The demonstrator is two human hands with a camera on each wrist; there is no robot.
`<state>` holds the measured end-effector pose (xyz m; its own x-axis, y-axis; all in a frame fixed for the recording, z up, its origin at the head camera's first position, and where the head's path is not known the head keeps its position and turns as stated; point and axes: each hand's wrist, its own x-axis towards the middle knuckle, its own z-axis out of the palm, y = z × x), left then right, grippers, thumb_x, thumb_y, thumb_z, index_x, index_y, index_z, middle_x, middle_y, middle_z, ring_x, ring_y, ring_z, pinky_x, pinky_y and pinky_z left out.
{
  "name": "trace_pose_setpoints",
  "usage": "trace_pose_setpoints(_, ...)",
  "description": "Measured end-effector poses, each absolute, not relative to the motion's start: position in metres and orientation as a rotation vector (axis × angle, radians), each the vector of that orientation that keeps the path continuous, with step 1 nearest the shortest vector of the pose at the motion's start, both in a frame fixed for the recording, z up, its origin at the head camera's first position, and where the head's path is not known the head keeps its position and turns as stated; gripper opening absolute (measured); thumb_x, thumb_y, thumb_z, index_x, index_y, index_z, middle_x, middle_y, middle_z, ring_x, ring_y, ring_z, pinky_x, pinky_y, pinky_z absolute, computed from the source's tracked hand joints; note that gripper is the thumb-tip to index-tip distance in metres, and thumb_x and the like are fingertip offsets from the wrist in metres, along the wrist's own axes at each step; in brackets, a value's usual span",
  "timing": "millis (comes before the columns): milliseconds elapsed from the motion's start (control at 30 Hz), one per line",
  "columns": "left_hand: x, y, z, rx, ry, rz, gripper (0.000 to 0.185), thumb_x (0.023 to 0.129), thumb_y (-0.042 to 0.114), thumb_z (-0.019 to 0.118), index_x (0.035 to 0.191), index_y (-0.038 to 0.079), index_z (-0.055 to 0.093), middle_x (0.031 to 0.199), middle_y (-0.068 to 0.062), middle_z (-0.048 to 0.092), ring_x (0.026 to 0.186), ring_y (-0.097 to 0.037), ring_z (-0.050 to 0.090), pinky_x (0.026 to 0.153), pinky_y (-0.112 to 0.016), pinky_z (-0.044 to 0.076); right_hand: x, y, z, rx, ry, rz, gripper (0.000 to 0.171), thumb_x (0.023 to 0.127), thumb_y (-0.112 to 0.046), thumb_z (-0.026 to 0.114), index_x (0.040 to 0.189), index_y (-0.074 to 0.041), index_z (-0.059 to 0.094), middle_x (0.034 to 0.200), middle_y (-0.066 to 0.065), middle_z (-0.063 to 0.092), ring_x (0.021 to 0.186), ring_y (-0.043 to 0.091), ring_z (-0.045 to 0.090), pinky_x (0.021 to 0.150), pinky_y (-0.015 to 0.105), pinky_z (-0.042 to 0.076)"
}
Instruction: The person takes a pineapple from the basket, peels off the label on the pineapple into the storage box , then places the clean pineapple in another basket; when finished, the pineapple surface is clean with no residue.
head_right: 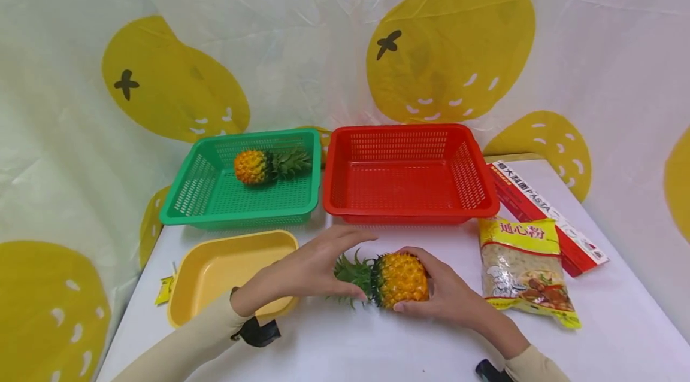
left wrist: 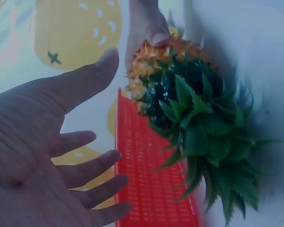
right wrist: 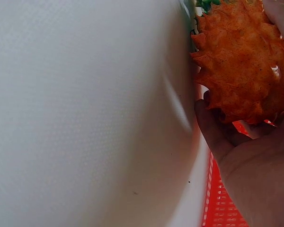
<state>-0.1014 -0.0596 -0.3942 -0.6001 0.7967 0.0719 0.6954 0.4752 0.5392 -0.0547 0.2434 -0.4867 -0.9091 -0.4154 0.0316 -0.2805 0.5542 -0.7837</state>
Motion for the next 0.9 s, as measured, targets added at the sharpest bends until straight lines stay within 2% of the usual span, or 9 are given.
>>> trace_pose_setpoints(433,-0.101,-0.038,-0.405,1.32,2.54,0.784,0.102,0.077,0.055,0.092,0.16,0.02,0.044,0.157,0.0,0.047,0.145,-0.015,0.041,0.118,-0.042,0.035,-0.053,0.243,-0.485,-0.586,2.622,-1.29,0.091,0.08,-0.04,0.094,0.154,-0.015,0.046,0.144,-0.007,0.056,0.12,0.015,0.058,0.1,0.042,0.053)
trace_pose_setpoints(633,-0.097,-0.031,-0.419,1.343,2.579,0.787,0.11,0.074,0.053,0.095,0.162,0.017,0.04,0.155,-0.004,0.047,0.142,-0.016,0.043,0.117,-0.039,0.036,-0.052,0.243,-0.488,-0.589,2.642,-1.272,0.091,0.08,-0.043,0.094,0.153,-0.017,0.047,0.142,-0.008,0.057,0.119,0.014,0.059,0.099,0.043,0.054)
trace_pose_setpoints(733,-0.097,-0.028,-0.427,1.338,2.611,0.763,0.115,0.073,0.054,0.096,0.163,0.017,0.037,0.155,-0.005,0.045,0.143,-0.018,0.042,0.119,-0.041,0.033,-0.053,0.243,-0.488,-0.592,2.648,-1.274,0.09,0.079,-0.043,0.094,0.153,-0.019,0.047,0.142,-0.009,0.057,0.119,0.014,0.059,0.098,0.043,0.054)
trace_pose_setpoints(900,-0.096,-0.024,-0.439,1.318,2.655,0.748,0.117,0.071,0.058,0.095,0.163,0.017,0.036,0.155,-0.006,0.045,0.142,-0.02,0.044,0.119,-0.042,0.033,-0.053,0.242,-0.487,-0.609,2.646,-1.286,0.091,0.079,-0.041,0.094,0.153,-0.016,0.047,0.142,-0.009,0.057,0.119,0.014,0.059,0.099,0.043,0.054)
